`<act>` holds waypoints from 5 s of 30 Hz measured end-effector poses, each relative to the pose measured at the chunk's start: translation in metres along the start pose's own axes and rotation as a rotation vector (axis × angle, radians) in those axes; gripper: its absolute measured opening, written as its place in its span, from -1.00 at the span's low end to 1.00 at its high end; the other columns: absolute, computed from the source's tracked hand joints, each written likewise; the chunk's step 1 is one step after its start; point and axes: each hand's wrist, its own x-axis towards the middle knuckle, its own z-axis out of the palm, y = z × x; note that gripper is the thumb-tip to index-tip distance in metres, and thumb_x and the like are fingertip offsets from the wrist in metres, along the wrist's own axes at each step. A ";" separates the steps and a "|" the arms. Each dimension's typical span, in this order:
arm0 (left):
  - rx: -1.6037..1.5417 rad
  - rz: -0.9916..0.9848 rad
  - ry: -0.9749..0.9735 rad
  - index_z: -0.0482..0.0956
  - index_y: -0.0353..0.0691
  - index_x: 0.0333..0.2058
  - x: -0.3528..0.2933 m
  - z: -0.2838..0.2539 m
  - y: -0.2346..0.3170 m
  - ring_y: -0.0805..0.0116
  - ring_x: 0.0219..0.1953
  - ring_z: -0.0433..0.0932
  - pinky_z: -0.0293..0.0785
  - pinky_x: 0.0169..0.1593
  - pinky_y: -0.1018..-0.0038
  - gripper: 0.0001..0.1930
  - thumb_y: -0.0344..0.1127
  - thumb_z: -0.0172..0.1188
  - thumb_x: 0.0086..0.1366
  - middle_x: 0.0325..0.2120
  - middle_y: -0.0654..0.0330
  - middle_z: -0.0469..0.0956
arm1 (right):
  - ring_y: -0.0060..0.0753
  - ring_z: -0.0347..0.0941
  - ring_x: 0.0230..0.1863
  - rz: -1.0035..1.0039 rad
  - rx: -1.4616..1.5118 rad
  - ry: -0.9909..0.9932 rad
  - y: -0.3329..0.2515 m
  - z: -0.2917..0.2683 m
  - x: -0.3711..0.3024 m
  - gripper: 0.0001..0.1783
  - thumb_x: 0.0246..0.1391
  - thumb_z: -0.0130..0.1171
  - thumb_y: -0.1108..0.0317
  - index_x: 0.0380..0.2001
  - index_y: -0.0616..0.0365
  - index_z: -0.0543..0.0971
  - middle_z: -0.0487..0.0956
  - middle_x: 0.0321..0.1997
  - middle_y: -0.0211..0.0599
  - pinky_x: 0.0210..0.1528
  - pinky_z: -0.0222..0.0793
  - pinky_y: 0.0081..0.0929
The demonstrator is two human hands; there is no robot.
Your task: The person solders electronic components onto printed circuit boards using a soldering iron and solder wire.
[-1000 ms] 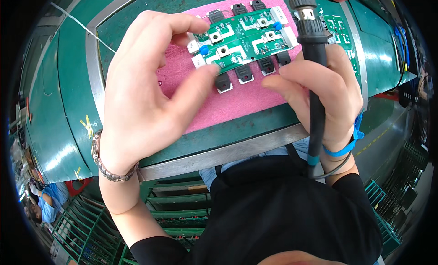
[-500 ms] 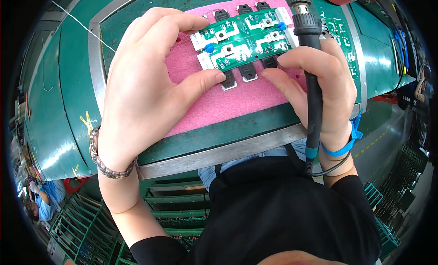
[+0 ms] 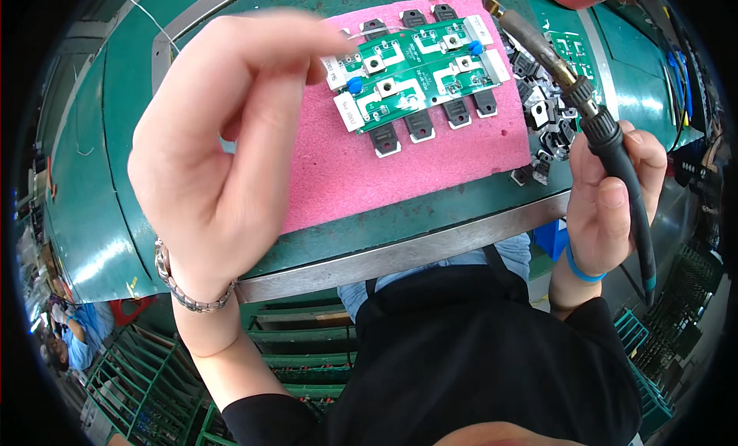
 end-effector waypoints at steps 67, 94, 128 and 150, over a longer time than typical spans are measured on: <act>0.162 -0.069 -0.041 0.60 -0.35 -0.31 -0.004 0.025 0.015 0.54 -0.40 0.44 0.34 -0.35 0.66 -0.91 -0.59 0.23 0.18 -0.38 0.22 0.51 | -0.70 0.13 -0.52 -0.193 -0.110 0.009 0.020 0.004 -0.006 -0.62 0.30 0.02 0.18 -0.05 0.32 0.40 0.31 -0.42 -0.35 -0.51 0.07 -0.74; 0.174 -0.027 0.000 0.61 -0.32 -0.28 -0.003 0.028 0.012 0.60 -0.39 0.39 0.27 -0.37 0.70 -0.90 -0.57 0.19 0.23 -0.37 0.26 0.48 | -0.72 0.20 -0.50 -0.149 -0.124 -0.018 0.018 0.006 -0.004 -0.61 0.30 0.03 0.19 -0.06 0.35 0.39 0.42 -0.23 -0.21 -0.45 0.17 -0.75; 0.189 -0.099 -0.042 0.52 -0.33 -0.41 -0.004 0.020 0.013 0.59 -0.46 0.30 0.21 -0.39 0.66 -0.97 -0.55 0.20 0.19 -0.46 0.30 0.45 | -0.53 0.48 -0.24 -0.032 -0.124 -0.053 0.015 0.008 -0.011 -0.54 0.27 0.06 0.14 -0.03 0.39 0.36 0.40 -0.07 -0.14 -0.21 0.48 -0.75; 0.120 -0.144 0.028 0.49 -0.37 -0.29 -0.008 0.013 0.012 0.63 -0.40 0.32 0.25 -0.29 0.71 -0.96 -0.56 0.14 0.27 -0.37 0.32 0.45 | -0.65 0.37 -0.46 -0.046 0.050 0.108 0.013 0.016 -0.010 -0.49 0.19 0.18 0.09 -0.05 0.36 0.41 0.48 -0.40 -0.34 -0.42 0.24 -0.78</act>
